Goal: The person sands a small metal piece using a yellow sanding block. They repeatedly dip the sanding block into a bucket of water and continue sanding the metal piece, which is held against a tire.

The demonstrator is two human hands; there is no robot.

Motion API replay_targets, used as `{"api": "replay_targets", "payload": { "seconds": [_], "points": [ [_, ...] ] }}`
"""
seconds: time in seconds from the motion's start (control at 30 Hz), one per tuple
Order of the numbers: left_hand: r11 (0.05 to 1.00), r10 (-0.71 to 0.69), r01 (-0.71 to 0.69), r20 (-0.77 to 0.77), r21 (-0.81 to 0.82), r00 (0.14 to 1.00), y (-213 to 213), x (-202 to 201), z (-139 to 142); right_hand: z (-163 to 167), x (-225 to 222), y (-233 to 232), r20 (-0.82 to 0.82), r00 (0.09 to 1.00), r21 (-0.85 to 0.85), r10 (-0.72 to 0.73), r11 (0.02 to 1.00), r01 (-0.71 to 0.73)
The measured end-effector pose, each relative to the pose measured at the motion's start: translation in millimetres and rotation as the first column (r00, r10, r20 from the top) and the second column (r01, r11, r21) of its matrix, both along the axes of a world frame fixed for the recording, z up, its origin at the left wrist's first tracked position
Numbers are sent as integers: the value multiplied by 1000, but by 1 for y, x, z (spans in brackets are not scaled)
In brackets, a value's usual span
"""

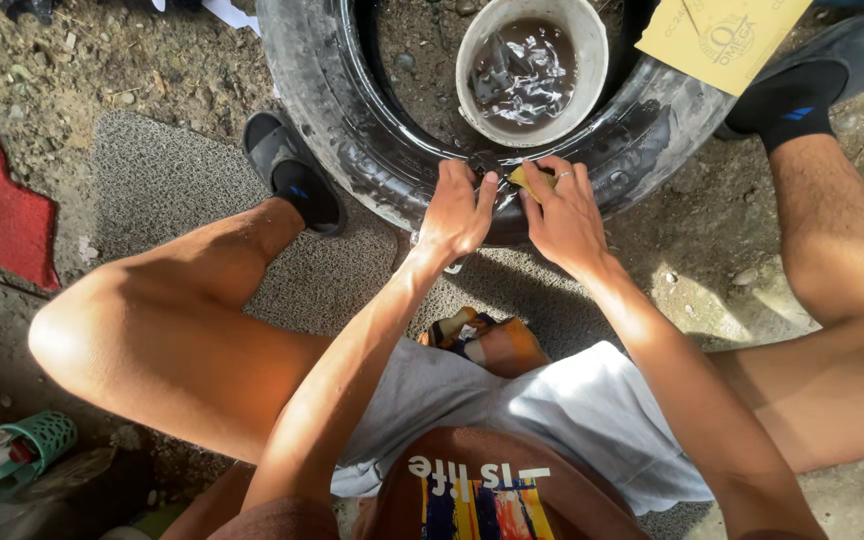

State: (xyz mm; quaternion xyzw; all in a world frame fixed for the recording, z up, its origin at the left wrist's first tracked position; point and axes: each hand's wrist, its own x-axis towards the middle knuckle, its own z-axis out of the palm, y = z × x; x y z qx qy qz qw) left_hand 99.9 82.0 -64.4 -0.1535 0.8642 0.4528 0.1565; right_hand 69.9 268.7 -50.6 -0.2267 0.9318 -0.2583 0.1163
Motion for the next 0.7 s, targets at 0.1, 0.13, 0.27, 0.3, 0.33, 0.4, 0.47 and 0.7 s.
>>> {"api": "replay_targets", "payload": {
  "seconds": [0.1,0.13,0.27,0.3,0.33,0.4,0.47,0.7],
  "points": [
    [998,-29,16,-222,-58,975,-4,-5,-14,-10,-1,-12,-18,1000,43,17,999,-17],
    [999,-35,30,-300,-23,953,-6,-6,-19,-13,0,-16,-18,999,57,32,998,-31],
    [990,-73,105,-295,93,953,-11,-15,-32,-18,3,-27,1,996,137,88,987,-87],
    [990,-61,94,-280,106,958,-11,-16,-34,-18,4,-28,-5,992,160,128,979,-126],
    [989,-48,82,-256,121,966,-11,-16,-35,-17,5,-29,-1,986,182,169,969,-166],
    [989,-58,88,-229,122,972,-11,-19,-35,-17,4,-30,13,994,179,112,977,-113],
    [992,-72,95,-231,89,970,-12,-22,-32,-18,1,-33,-47,995,161,88,984,-80],
    [988,-52,79,-195,134,979,-11,-29,-17,-33,0,-35,-86,992,193,93,978,-75]
  ]
}}
